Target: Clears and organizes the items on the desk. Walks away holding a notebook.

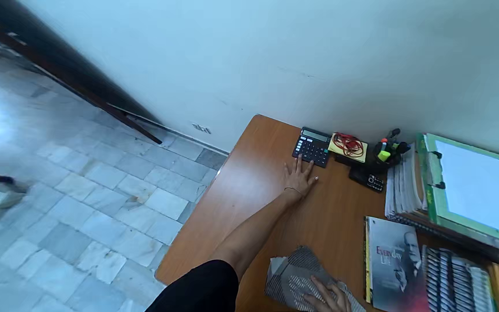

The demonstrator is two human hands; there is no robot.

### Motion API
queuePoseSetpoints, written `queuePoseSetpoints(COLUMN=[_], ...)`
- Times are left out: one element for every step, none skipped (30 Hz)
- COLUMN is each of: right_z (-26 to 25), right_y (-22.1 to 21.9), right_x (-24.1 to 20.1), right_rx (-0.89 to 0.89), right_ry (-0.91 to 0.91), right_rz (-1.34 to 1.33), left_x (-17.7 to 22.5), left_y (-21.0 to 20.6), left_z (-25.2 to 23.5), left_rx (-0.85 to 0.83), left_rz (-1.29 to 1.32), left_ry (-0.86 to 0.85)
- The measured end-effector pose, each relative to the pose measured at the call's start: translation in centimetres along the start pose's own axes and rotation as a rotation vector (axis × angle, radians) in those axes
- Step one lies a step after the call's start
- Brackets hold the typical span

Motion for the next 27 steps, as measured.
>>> queuePoseSetpoints(right_z=[0.0,0.0,0.0,0.0,0.0,0.0,0.0,0.0,-0.1,-0.1,-0.1,0.0,0.0,0.0,-0.1,-0.1,-0.1,-0.1,-0.1,-0.1,-0.2,-0.2,-0.2,-0.2,-0.2,-0.1,-0.1], right_y=[0.0,0.1,0.1,0.1,0.1,0.1,0.1,0.1,0.1,0.1,0.1,0.1,0.1,0.0,0.0,0.0,0.0,0.0,0.0,0.0,-0.1,-0.1,-0.1,-0.1,-0.2,-0.2,-0.2], right_x=[-0.1,-0.1,-0.1,-0.1,-0.1,-0.1,-0.1,-0.1,-0.1,-0.1,-0.1,-0.1,0.0,0.1,0.1,0.1,0.0,-0.1,-0.2,-0.2,-0.2,-0.1,-0.1,-0.1,-0.1,0.0,0.0], right_rx=[0.008,0.010,0.009,0.004,-0.001,-0.003,-0.003,-0.001,0.001,0.002,0.002,0.002,0.001,0.002,-0.001,0.002,0.006,0.012,0.022,0.032,0.041,0.043,0.044,0.044,0.041,0.043,0.049], right_ry=[0.007,0.009,0.007,0.003,-0.002,-0.005,-0.006,-0.002,-0.001,-0.001,-0.001,0.001,0.001,0.002,0.000,-0.001,-0.003,-0.002,0.000,0.002,0.004,0.004,0.003,0.002,0.001,0.001,0.002], right_rz=[-0.002,-0.006,-0.013,-0.015,-0.016,-0.016,-0.016,-0.017,-0.017,-0.015,-0.015,-0.015,-0.016,-0.017,-0.020,-0.021,-0.023,-0.024,-0.024,-0.024,-0.025,-0.025,-0.026,-0.029,-0.034,-0.034,-0.036], left_x=[0.3,0.5,0.8,1.0,1.1,1.1,1.1,1.0,0.9,0.8,0.6,0.3,-0.1,-0.7,-1.4,-2.0,-2.6,-3.0,-3.2,-3.3,-3.1,-2.9,-2.8,-2.8,-2.9,-3.0,-3.1], left_y=[0.0,-0.1,-0.2,-0.2,-0.3,-0.3,-0.3,-0.3,-0.2,-0.1,0.0,0.2,0.2,0.4,0.8,1.4,2.1,2.8,3.6,4.4,5.2,5.8,6.0,6.0,5.8,5.5,5.2], left_z=[-0.2,-0.3,-0.4,-0.5,-0.5,-0.6,-0.6,-0.6,-0.7,-0.7,-0.6,-0.6,-0.6,-0.8,-1.2,-1.7,-2.4,-3.0,-3.6,-4.1,-4.4,-4.6,-4.7,-4.7,-4.7,-4.7,-4.8], left_rx=[-0.003,-0.002,-0.003,-0.005,-0.005,-0.005,-0.005,-0.005,-0.009,-0.013,-0.007,0.029,0.114,0.221,0.291,0.313,0.294,0.245,0.173,0.101,0.045,0.005,-0.021,-0.034,-0.041,-0.046,-0.041], left_rz=[-0.002,-0.002,-0.002,-0.003,0.000,0.002,0.005,0.007,0.009,0.016,0.038,0.083,0.153,0.235,0.304,0.358,0.401,0.431,0.458,0.481,0.501,0.522,0.531,0.530,0.514,0.495,0.482], left_ry=[-0.001,-0.001,-0.001,-0.001,0.000,0.000,-0.002,-0.011,-0.022,-0.034,-0.044,-0.045,-0.035,-0.009,0.036,0.086,0.125,0.144,0.149,0.149,0.150,0.146,0.139,0.124,0.106,0.083,0.058])
Point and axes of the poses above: each hand's wrist, its own z-axis away from the middle knuckle, its own y-axis out of the back of the hand, x = y × z, the point moved 2 cm from there along -z, towards the middle knuckle, and after that the axes turned 9 degrees about -z, right-handed, at the moved point
